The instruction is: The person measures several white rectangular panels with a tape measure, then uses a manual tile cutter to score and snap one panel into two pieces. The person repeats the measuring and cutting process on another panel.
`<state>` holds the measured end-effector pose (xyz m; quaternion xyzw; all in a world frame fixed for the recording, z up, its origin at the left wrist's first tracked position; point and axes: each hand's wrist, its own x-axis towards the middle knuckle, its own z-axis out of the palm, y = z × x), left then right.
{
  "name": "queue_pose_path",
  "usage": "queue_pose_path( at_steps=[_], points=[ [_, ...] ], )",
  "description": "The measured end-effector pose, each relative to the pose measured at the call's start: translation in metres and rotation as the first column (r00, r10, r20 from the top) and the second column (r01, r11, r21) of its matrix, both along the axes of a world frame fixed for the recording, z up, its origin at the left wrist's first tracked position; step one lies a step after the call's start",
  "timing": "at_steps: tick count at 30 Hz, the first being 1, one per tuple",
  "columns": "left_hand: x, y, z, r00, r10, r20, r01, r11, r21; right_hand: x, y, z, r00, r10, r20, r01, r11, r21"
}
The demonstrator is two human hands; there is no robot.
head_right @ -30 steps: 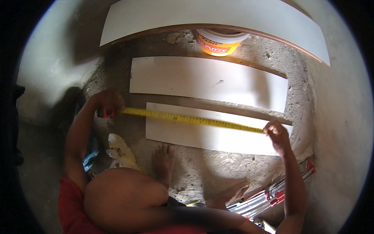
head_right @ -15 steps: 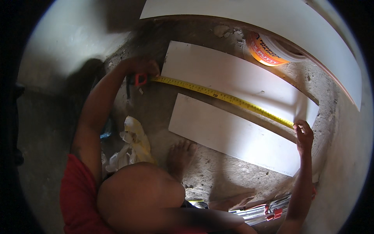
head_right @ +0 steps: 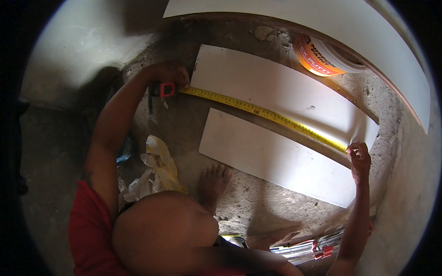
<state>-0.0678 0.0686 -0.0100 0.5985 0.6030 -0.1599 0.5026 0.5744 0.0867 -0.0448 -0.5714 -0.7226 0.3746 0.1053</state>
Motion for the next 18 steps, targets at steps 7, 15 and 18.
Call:
queue_pose_path(
  at_steps=[7,15,18],
  points=[
    [-0.018,-0.005,-0.027,0.998,-0.017,0.057,0.014,0.999,0.039,0.001,0.0,-0.004,1.0,0.013,0.019,-0.013,1.0,0.024],
    [-0.046,-0.004,-0.052,0.839,-0.544,-0.023,0.504,0.761,0.409,0.003,-0.008,-0.015,0.998,-0.041,-0.055,0.045,0.996,0.075],
    [-0.034,-0.007,-0.04,0.959,-0.28,0.038,0.26,0.925,0.277,-0.007,-0.01,-0.004,0.999,-0.011,0.037,0.006,0.988,0.152]
  ],
)
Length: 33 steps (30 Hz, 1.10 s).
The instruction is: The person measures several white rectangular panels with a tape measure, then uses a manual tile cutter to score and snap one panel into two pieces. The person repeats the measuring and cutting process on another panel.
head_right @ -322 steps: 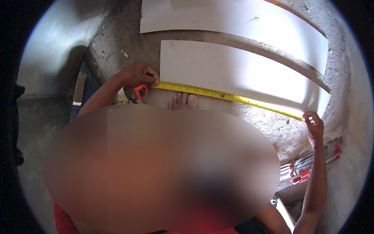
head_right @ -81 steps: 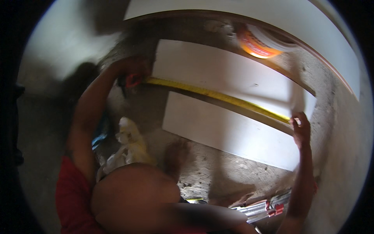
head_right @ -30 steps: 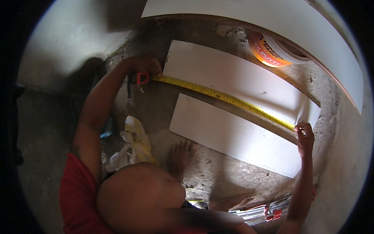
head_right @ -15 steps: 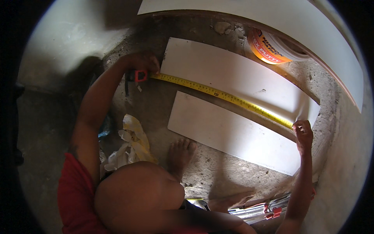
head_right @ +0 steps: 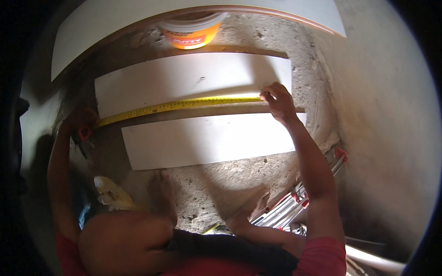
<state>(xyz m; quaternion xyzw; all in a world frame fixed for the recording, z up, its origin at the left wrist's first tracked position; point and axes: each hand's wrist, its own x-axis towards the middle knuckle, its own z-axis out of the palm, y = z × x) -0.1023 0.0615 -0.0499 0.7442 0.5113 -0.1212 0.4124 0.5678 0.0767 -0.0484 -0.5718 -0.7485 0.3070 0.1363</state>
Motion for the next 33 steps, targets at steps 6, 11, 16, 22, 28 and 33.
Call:
queue_pose_path(
  at_steps=[6,11,16,22,28,33],
  points=[
    [0.011,0.004,0.014,0.988,-0.016,-0.151,-0.02,0.972,-0.234,-0.018,0.003,0.009,0.996,-0.056,0.076,0.049,0.995,0.083],
    [0.004,0.003,0.011,0.996,0.022,-0.087,-0.04,0.976,-0.215,-0.016,0.004,0.007,0.994,-0.006,0.112,-0.009,0.991,0.135],
    [0.004,-0.002,0.005,0.993,0.119,0.003,-0.118,0.987,-0.105,-0.016,0.007,0.008,0.995,-0.011,0.102,-0.002,0.992,0.129],
    [0.009,-0.001,0.01,0.993,-0.083,0.081,0.082,0.997,0.015,-0.017,0.009,0.01,0.997,0.009,0.07,-0.021,0.985,0.172],
    [0.0,-0.003,0.003,0.988,0.124,0.091,-0.113,0.987,-0.117,-0.016,0.008,0.008,0.993,0.016,0.114,-0.033,0.987,0.156],
    [-0.01,0.0,-0.007,0.979,-0.201,-0.046,0.201,0.98,-0.007,-0.015,0.007,0.011,0.994,0.021,0.106,-0.038,0.987,0.156]
  ],
)
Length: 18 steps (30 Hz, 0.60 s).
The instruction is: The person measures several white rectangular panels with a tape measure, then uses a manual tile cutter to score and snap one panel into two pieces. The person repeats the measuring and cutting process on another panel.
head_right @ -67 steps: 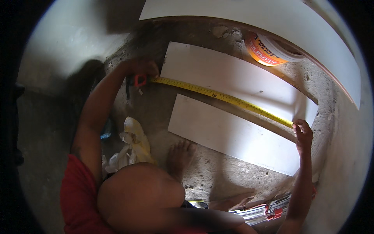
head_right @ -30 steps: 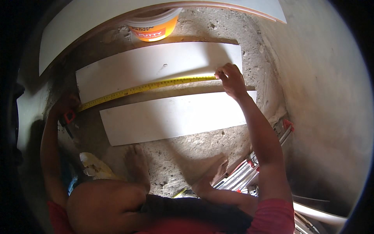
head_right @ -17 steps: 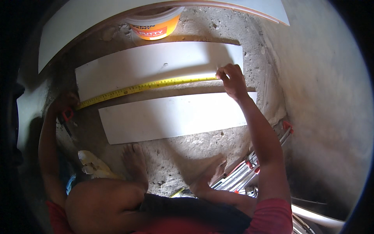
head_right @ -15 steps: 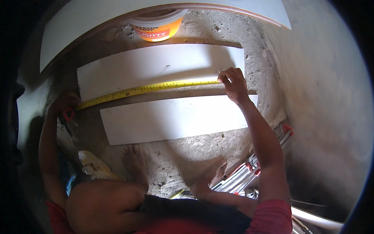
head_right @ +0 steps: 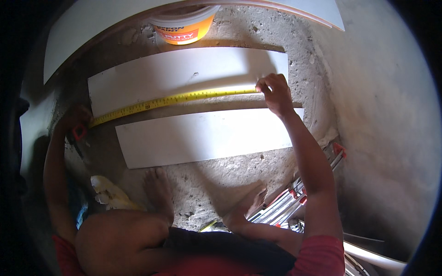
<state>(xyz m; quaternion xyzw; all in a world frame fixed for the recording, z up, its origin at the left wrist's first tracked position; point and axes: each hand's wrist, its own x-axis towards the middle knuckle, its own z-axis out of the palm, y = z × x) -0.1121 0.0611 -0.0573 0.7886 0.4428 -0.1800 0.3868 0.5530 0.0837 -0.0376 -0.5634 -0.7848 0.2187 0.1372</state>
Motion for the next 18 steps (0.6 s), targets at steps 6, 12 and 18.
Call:
queue_pose_path(
  at_steps=[6,12,18],
  points=[
    [0.005,-0.005,0.006,0.938,0.342,0.05,-0.333,0.933,-0.139,-0.004,0.003,0.006,1.0,-0.003,-0.014,0.003,0.999,0.033],
    [-0.003,0.011,0.015,0.95,0.311,0.015,-0.308,0.945,-0.107,0.002,0.05,0.005,0.999,-0.016,-0.033,0.016,1.0,0.005],
    [-0.011,0.076,0.037,0.884,0.429,0.185,-0.386,0.894,-0.229,0.0,0.104,0.004,0.999,-0.01,-0.051,0.0,0.981,-0.193]
  ],
)
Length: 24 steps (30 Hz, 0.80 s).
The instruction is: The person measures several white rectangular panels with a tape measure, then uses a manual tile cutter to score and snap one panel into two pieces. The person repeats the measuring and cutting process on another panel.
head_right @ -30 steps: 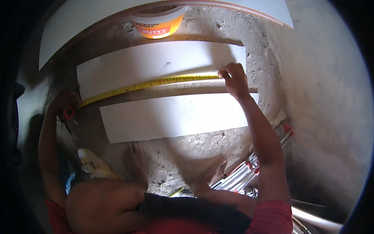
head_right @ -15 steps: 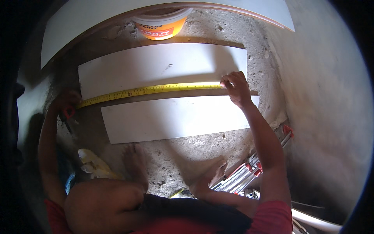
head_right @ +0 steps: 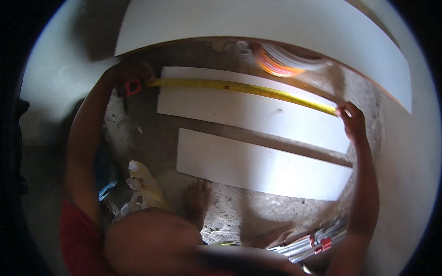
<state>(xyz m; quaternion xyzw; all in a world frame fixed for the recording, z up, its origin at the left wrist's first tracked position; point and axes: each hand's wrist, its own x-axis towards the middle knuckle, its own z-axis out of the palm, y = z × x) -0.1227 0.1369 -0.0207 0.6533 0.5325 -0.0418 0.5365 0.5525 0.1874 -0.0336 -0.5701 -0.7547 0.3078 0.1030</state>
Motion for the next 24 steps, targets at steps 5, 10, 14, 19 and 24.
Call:
queue_pose_path(
  at_steps=[5,10,14,19,24],
  points=[
    [0.004,0.035,0.003,0.999,0.046,-0.028,-0.047,0.996,-0.07,0.006,0.023,-0.012,0.999,-0.036,0.026,0.039,0.989,-0.142],
    [0.005,0.039,-0.011,0.998,0.038,-0.044,-0.042,0.994,-0.105,0.01,0.028,-0.019,0.996,-0.084,-0.02,0.078,0.975,-0.207],
    [0.003,0.041,-0.017,0.998,0.037,-0.052,-0.042,0.992,-0.115,0.009,0.027,-0.019,0.994,-0.066,-0.084,0.045,0.972,-0.232],
    [0.005,0.043,-0.017,0.997,0.033,-0.068,-0.041,0.992,-0.119,0.009,0.028,-0.02,0.993,-0.1,-0.068,0.081,0.966,-0.244],
    [0.006,0.042,-0.018,0.996,0.024,-0.083,-0.033,0.993,-0.109,0.013,0.029,-0.024,0.992,-0.089,-0.089,0.064,0.965,-0.253]
  ],
)
